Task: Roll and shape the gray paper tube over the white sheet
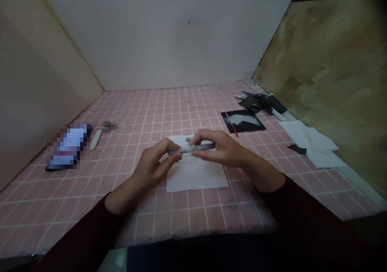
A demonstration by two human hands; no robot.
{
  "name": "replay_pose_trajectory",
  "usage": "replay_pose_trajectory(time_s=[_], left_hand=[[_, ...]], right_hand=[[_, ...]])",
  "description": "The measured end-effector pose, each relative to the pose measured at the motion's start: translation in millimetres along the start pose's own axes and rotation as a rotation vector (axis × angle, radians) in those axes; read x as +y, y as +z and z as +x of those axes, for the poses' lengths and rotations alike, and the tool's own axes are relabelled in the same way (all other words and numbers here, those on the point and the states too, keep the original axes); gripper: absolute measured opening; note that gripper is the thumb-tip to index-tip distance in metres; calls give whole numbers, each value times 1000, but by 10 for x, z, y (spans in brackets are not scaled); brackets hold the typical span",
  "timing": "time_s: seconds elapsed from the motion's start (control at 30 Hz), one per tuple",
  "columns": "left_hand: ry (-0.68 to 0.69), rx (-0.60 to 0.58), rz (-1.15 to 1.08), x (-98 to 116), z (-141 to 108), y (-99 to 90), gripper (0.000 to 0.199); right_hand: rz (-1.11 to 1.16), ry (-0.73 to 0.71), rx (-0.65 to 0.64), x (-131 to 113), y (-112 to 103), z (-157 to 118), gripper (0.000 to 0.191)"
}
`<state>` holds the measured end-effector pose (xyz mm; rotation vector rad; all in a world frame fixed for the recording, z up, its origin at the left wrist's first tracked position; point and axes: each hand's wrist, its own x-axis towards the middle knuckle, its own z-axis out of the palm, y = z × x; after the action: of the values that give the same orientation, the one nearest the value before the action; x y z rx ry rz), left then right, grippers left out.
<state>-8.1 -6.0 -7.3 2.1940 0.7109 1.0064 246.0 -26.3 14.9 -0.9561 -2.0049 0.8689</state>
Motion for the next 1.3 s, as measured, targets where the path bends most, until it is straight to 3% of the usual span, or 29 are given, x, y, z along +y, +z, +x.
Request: replay_pose_trajectory(time_s=[0.13,0.3,0.47,0.6,0.7,0.8,0.93,0.97,1.1,1.3], left_hand=[[-128,100,-244,42,21,-7,9],[-311,24,-513,67,67,42,17],[-520,44,-726,39,92,56,21],[-646,-67,-840,35,89,91,23],[-688,-38,-876,28,98,81,24],[-687,-6,-873,15,99,63,23],[-636,-87,-797,-9,81,64,21],[-594,-81,-755,-13,80,59,20],[-373,28,-590,7,90,30,18],[-196,-5,-308,41,15,41,8]], right_hand=[[55,13,165,25,-67,-14,20],[-99,-83,48,-28,16,-3,16],[-237,-127,164,-9,44,3,15],[-412,-286,51,4,147,19,11],[-392,-241,82,5,126,16,12],[-360,-185,133,-1,107,9,14],[-342,-225,34,17,144,8,13],[-298,-193,12,28,128,7,13],[-64,48,131,54,15,6,18],[89,68,-14,50,39,34,17]])
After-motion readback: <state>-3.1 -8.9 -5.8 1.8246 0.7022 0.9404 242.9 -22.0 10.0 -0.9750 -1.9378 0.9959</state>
